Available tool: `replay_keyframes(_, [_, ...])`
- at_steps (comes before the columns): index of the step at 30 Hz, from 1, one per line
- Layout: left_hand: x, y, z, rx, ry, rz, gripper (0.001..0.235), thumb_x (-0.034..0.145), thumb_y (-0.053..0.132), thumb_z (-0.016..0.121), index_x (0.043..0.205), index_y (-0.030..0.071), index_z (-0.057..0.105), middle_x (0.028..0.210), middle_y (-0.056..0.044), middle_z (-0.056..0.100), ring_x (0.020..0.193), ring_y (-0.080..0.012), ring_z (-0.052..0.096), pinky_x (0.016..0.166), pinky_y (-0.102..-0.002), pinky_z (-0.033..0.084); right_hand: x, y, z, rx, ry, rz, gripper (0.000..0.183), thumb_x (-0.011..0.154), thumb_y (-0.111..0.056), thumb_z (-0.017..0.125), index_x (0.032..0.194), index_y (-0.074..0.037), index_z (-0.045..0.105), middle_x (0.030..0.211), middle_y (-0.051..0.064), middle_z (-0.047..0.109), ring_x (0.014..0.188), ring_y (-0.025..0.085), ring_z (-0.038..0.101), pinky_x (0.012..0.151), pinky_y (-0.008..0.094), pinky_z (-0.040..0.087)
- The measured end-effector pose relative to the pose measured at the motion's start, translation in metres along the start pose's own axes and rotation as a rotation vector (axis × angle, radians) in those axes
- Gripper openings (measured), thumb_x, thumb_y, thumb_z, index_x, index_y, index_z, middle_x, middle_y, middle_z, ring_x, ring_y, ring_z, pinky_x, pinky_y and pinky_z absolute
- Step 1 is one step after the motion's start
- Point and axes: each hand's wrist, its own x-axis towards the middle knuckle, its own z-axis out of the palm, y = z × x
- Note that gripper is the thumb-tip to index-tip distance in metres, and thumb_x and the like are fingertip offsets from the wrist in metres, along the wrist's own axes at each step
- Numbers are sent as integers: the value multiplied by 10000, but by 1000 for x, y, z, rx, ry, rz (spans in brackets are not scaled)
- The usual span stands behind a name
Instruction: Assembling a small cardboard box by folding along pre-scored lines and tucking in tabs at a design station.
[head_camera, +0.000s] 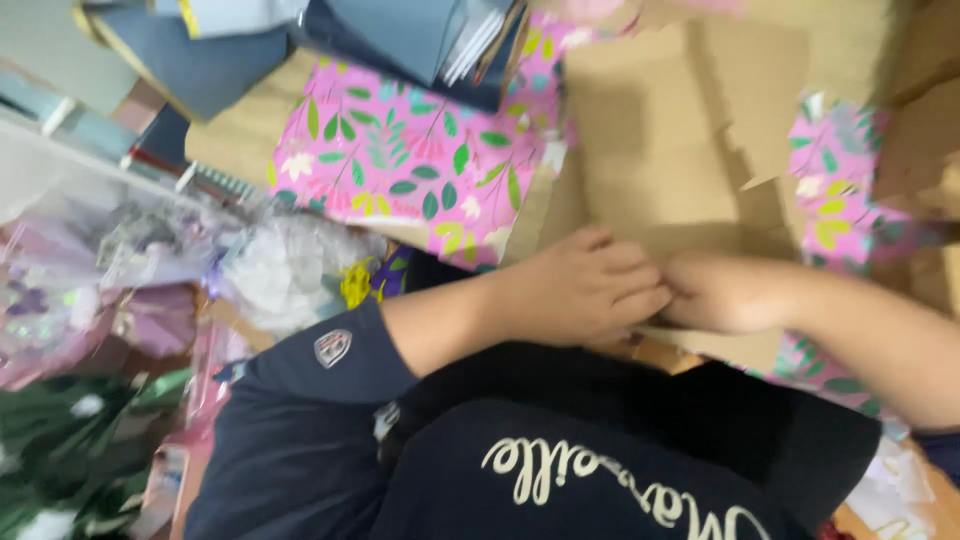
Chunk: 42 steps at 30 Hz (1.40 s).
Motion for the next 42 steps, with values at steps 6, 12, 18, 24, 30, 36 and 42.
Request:
replay_keyframes(6, [2, -11, 7, -133, -50, 40, 509, 787, 439, 856, 1110, 142, 599, 1201, -79, 578, 1167, -285, 549, 860, -445, 478, -4, -8, -6, 104, 20, -47, 319, 976, -271, 519, 939, -32, 726, 822, 202, 776, 965, 395, 757, 767, 503, 617])
replay_keyframes(12, [-5, -15, 34, -192, -183, 67, 402, 870, 445, 720, 1145, 173, 612, 1108, -35, 630, 1111, -251, 613, 886, -461, 488, 5, 12, 8, 141, 79, -55, 285, 945, -317, 595, 936, -77, 747, 844, 146, 786, 943, 324, 776, 762, 463, 612])
replay_keyframes(18, [-9, -17, 46, -203, -117, 146, 313, 935, 416, 678, 1118, 170, 614, 1020, -9, 646, 980, -223, 647, 768, -388, 536, 4, 24, 16, 246, 128, 55, 220, 867, -343, 741, 923, -145, 820, 839, 6, 829, 892, 201, 783, 777, 367, 606])
replay_keyframes(24, [-9, -18, 41, -223, -54, 113, 304, 996, 458, 593, 1103, 175, 618, 994, 6, 640, 930, -200, 641, 753, -346, 542, 0, 13, 11, 278, 110, 108, 194, 834, -339, 780, 912, -174, 847, 826, -15, 833, 840, 164, 777, 778, 334, 592])
replay_keyframes(30, [-3, -21, 26, -483, -246, -29, 413, 885, 495, 708, 1089, 139, 663, 1036, -37, 677, 987, -233, 645, 795, -364, 553, 1, 3, 11, 369, 120, 161, 186, 815, -270, 787, 953, -160, 846, 859, 6, 834, 884, 183, 776, 779, 344, 587])
replay_keyframes(36, [3, -34, 21, -594, -301, -47, 327, 889, 420, 729, 1069, 158, 651, 1059, -33, 665, 1032, -242, 635, 851, -400, 516, -3, -10, 1, 466, 111, 223, 173, 816, -261, 775, 934, -149, 836, 860, 15, 829, 885, 185, 770, 783, 339, 584])
replay_keyframes(42, [5, -34, 24, -563, -222, 36, 185, 969, 236, 658, 1100, 106, 671, 1020, -79, 698, 925, -262, 673, 839, -417, 477, 1, 2, 5, 553, 53, 315, 215, 829, -328, 783, 937, -148, 832, 861, 1, 841, 887, 157, 780, 807, 319, 608])
